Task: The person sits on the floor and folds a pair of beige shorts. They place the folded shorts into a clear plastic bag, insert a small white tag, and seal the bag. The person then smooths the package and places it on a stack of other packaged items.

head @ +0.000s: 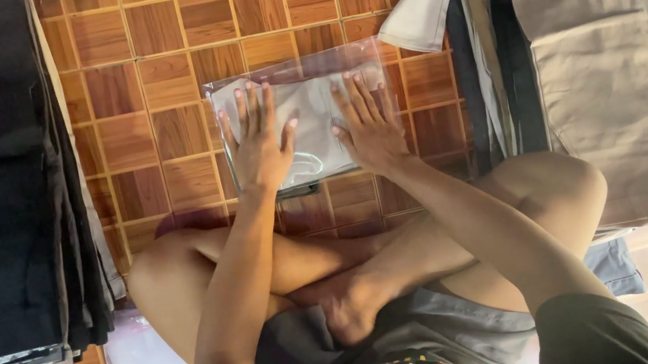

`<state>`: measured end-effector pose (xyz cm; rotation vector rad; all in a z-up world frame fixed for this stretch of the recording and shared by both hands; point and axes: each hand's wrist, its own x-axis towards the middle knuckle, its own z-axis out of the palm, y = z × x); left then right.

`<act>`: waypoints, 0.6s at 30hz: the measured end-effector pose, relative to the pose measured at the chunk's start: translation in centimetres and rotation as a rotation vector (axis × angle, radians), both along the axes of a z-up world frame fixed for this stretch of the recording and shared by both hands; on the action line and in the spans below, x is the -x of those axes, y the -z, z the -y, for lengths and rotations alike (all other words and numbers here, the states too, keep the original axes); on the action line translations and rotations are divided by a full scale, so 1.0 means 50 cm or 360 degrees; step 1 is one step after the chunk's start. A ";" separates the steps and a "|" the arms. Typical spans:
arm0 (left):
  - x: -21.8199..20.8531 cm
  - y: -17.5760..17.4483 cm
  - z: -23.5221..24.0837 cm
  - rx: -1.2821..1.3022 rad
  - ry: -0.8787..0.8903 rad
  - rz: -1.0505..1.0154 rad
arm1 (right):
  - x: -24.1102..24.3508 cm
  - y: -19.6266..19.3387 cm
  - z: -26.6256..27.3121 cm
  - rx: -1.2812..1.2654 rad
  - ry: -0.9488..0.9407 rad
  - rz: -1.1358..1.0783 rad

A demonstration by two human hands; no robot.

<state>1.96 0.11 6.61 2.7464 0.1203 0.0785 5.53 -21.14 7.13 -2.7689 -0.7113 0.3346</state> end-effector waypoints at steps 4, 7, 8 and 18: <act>-0.010 0.039 -0.013 -0.0145 0.0029 -0.0519 | 0.004 0.043 0.007 0.0135 -0.0070 0.0081; -0.018 0.037 -0.007 -0.0168 0.0055 -0.0510 | 0.003 0.046 0.001 0.0239 -0.0023 0.0074; -0.019 0.036 -0.005 -0.0168 0.0039 -0.0498 | 0.003 0.040 0.000 0.0291 -0.0004 0.0012; -0.005 0.153 -0.157 0.0078 -0.0659 0.0596 | -0.013 0.020 0.021 -0.0609 0.0149 -0.0153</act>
